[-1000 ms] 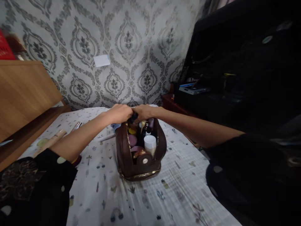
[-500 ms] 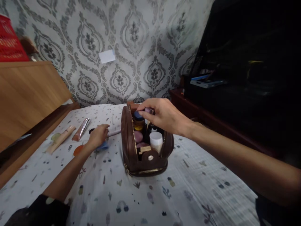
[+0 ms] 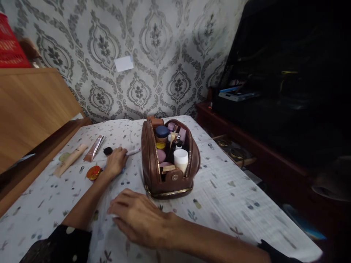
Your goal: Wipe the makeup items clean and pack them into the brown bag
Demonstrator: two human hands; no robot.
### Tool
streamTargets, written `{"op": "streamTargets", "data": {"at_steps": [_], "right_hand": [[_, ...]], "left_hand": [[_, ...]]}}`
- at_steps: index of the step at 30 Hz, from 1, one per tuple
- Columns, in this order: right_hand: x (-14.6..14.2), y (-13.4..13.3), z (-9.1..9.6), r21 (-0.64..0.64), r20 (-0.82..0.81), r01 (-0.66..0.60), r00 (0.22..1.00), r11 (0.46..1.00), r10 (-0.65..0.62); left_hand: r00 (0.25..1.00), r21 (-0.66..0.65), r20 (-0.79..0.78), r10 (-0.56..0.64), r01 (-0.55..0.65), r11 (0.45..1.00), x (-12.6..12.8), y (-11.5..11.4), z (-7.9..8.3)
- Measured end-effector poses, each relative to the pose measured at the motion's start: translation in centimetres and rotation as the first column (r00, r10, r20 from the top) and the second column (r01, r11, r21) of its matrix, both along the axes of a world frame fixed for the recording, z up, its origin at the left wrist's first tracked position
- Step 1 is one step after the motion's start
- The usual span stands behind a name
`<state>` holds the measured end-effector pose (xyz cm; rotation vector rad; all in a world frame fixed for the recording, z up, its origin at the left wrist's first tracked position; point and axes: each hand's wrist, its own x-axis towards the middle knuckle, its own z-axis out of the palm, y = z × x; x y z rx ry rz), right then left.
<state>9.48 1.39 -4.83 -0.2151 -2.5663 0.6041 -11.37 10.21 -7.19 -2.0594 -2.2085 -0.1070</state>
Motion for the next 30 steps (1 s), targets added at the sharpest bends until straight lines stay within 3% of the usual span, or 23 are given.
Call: {"op": "streamTargets", "data": {"at_steps": [4,6,12,16,24,27,30], "right_hand": [[-1.7,0.9,-2.5,-0.233,0.070,0.198,0.980,0.952,-0.186],[-2.3,1.2,-3.4,-0.280,0.111,0.277,0.960,0.919,-0.256],[-3.8,1.6,-6.0,-0.209,0.071,0.391,0.920,0.896,-0.385],[-4.4,1.9,-6.8,-0.161,0.073,0.402,0.915,0.901,-0.396],[-4.5,2.1,-6.3,-0.151,0.064,0.437,0.899,0.886,-0.433],[-4.5,2.1,-6.2,-0.151,0.096,0.455,0.891,0.878,-0.445],[-4.4,2.1,-5.9,-0.149,0.101,0.419,0.908,0.896,-0.408]], "left_hand": [[1.000,0.019,0.002,0.015,-0.015,1.000,-0.4,-1.6,0.3],[1.000,0.013,0.011,-0.004,0.003,1.000,-0.7,-3.2,0.5],[0.970,0.001,0.107,-0.216,0.217,0.976,-1.6,-10.0,0.6],[0.946,0.017,0.206,-0.250,0.251,0.968,-2.1,-14.5,0.6],[0.960,0.045,0.238,-0.145,0.138,0.989,-3.5,-20.5,-0.4],[0.952,0.101,0.303,-0.052,0.022,0.995,-3.4,-21.0,-0.2],[0.928,0.183,0.372,-0.029,-0.043,0.982,-2.2,-19.9,0.5]]}}
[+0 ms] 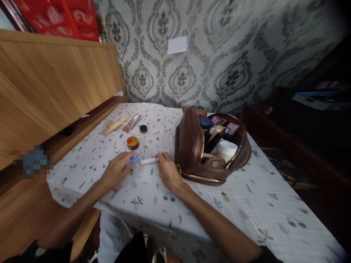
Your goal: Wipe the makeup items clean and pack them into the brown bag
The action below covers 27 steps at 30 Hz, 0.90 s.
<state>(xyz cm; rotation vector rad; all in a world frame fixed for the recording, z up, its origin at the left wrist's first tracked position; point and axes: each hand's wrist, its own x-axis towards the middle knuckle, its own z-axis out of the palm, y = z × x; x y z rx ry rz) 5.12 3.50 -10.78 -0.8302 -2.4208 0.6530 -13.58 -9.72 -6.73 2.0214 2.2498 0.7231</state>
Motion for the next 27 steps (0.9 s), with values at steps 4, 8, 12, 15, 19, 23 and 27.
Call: {"op": "streamTargets", "data": {"at_steps": [4,8,12,15,19,23,27], "right_hand": [[0.3,0.0,0.4,-0.044,-0.013,-0.054,0.998,0.998,0.053],[0.5,0.0,0.7,-0.075,-0.018,-0.078,0.997,0.994,0.077],[0.5,0.0,1.0,-0.055,0.077,-0.082,0.993,0.995,0.086],[0.5,0.1,1.0,-0.032,0.112,-0.095,0.989,0.995,0.098],[0.6,0.2,0.7,-0.010,0.098,-0.099,0.990,0.995,0.100],[0.5,0.2,0.3,-0.012,0.090,-0.102,0.991,0.995,0.103],[0.5,0.2,0.2,-0.017,0.069,-0.102,0.992,0.995,0.103]], "left_hand": [[0.998,-0.004,-0.048,-0.033,0.033,0.999,3.0,2.9,0.3],[0.949,-0.135,-0.275,-0.155,0.121,0.983,4.7,5.1,-0.4],[0.931,-0.143,-0.326,-0.165,0.124,0.982,3.4,4.5,-0.9],[0.946,-0.140,-0.303,-0.119,0.080,0.987,1.1,3.1,-1.0],[0.963,-0.139,-0.262,-0.057,0.021,0.990,-1.4,1.3,-1.3],[0.982,-0.027,-0.190,-0.012,0.007,1.000,-1.4,0.8,-1.5],[0.983,0.097,-0.184,-0.027,0.045,0.994,0.9,1.9,-1.1]]}}
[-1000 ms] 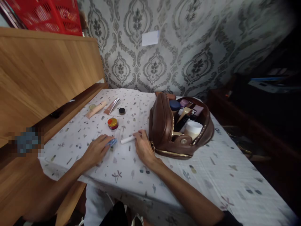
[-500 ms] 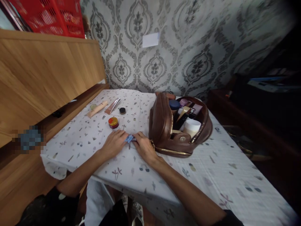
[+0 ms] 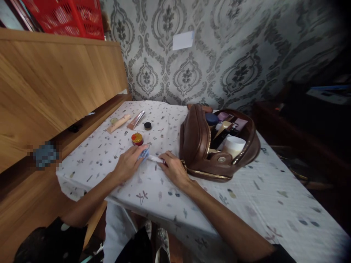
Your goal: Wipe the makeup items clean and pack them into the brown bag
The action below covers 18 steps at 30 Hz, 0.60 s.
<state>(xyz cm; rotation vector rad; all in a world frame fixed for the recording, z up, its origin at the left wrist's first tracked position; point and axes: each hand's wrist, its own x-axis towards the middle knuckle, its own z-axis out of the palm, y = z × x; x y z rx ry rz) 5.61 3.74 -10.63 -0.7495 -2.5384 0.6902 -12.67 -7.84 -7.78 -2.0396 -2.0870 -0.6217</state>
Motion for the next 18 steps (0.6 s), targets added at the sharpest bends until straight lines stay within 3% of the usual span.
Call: {"op": "streamTargets", "data": {"at_steps": [6,12,18], "right_hand": [[0.4,0.0,0.0,-0.020,-0.067,-0.059,0.996,0.998,0.057],[0.6,0.0,0.0,-0.002,-0.064,-0.052,0.997,0.999,0.052],[0.7,0.1,-0.2,-0.008,-0.113,-0.094,0.989,0.996,0.092]], "left_hand": [[0.970,-0.085,-0.173,-0.170,0.158,0.984,1.7,2.1,-0.8],[0.971,-0.094,-0.027,-0.239,0.236,0.967,0.3,1.5,-1.5],[0.977,-0.098,0.179,-0.113,0.132,0.986,-0.4,1.7,-1.4]]}}
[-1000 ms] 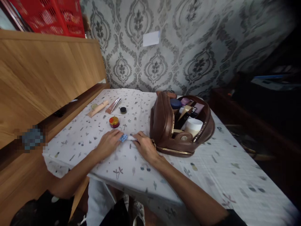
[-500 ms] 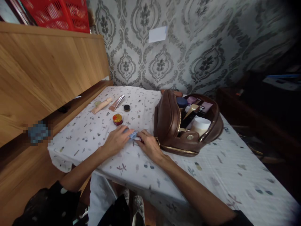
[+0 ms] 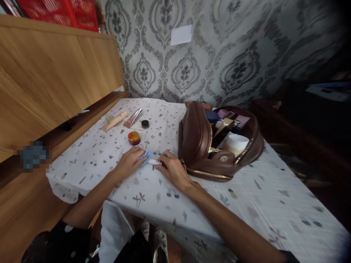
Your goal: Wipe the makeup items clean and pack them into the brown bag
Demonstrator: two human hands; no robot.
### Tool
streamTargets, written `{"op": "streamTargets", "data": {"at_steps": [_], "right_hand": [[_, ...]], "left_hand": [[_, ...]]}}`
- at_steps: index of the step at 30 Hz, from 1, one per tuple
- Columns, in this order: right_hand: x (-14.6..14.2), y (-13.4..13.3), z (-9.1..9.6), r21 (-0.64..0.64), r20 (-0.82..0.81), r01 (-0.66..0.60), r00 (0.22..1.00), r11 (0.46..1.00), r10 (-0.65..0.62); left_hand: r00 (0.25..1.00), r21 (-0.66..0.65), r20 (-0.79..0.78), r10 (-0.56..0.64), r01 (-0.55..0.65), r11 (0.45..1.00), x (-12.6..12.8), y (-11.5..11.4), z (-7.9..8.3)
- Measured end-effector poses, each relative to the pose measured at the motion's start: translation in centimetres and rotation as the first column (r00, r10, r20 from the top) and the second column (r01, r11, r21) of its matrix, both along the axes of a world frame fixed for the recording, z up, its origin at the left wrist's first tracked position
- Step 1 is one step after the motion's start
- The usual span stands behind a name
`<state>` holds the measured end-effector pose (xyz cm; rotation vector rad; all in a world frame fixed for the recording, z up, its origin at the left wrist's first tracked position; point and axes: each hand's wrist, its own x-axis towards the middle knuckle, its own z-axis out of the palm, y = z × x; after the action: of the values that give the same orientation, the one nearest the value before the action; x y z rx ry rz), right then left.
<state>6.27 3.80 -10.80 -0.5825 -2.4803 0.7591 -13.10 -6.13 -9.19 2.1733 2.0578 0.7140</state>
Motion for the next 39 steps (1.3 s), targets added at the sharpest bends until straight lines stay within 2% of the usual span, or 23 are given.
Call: {"op": "streamTargets", "data": {"at_steps": [3,5,10,13,21,27,30,39], "right_hand": [[0.0,0.0,-0.2,0.015,-0.023,0.001,1.000,1.000,-0.001],[0.1,0.0,-0.1,0.019,-0.032,0.010,0.999,1.000,-0.009],[0.4,-0.2,0.3,-0.087,-0.049,0.005,0.999,0.996,-0.010],[0.5,-0.2,0.5,-0.177,-0.090,0.009,0.996,0.984,-0.025],[0.0,-0.1,-0.2,-0.349,-0.185,-0.031,0.982,0.936,-0.036],[0.1,0.0,-0.2,-0.265,-0.211,-0.031,0.977,0.964,-0.026],[0.1,-0.1,0.0,-0.271,-0.249,-0.057,0.968,0.961,-0.013],[-0.2,-0.1,0.0,-0.370,-0.251,-0.071,0.968,0.926,-0.026]], "left_hand": [[0.994,0.027,0.102,0.031,-0.034,0.999,-0.2,0.0,0.0],[0.992,0.056,0.125,0.005,-0.012,0.998,-0.2,-0.2,0.0],[0.991,-0.011,0.014,-0.133,0.133,0.991,0.0,-0.7,0.4],[0.993,-0.038,-0.046,-0.112,0.110,0.993,0.0,-0.7,0.2],[0.996,0.046,-0.063,-0.066,0.069,0.997,0.2,-0.3,-0.6],[0.993,-0.011,0.044,-0.107,0.107,0.994,0.0,-0.3,-0.3],[0.991,-0.009,0.074,-0.110,0.111,0.994,-0.1,-0.3,-0.2],[0.995,0.069,-0.061,-0.074,0.079,0.994,0.1,-0.3,-0.7]]}}
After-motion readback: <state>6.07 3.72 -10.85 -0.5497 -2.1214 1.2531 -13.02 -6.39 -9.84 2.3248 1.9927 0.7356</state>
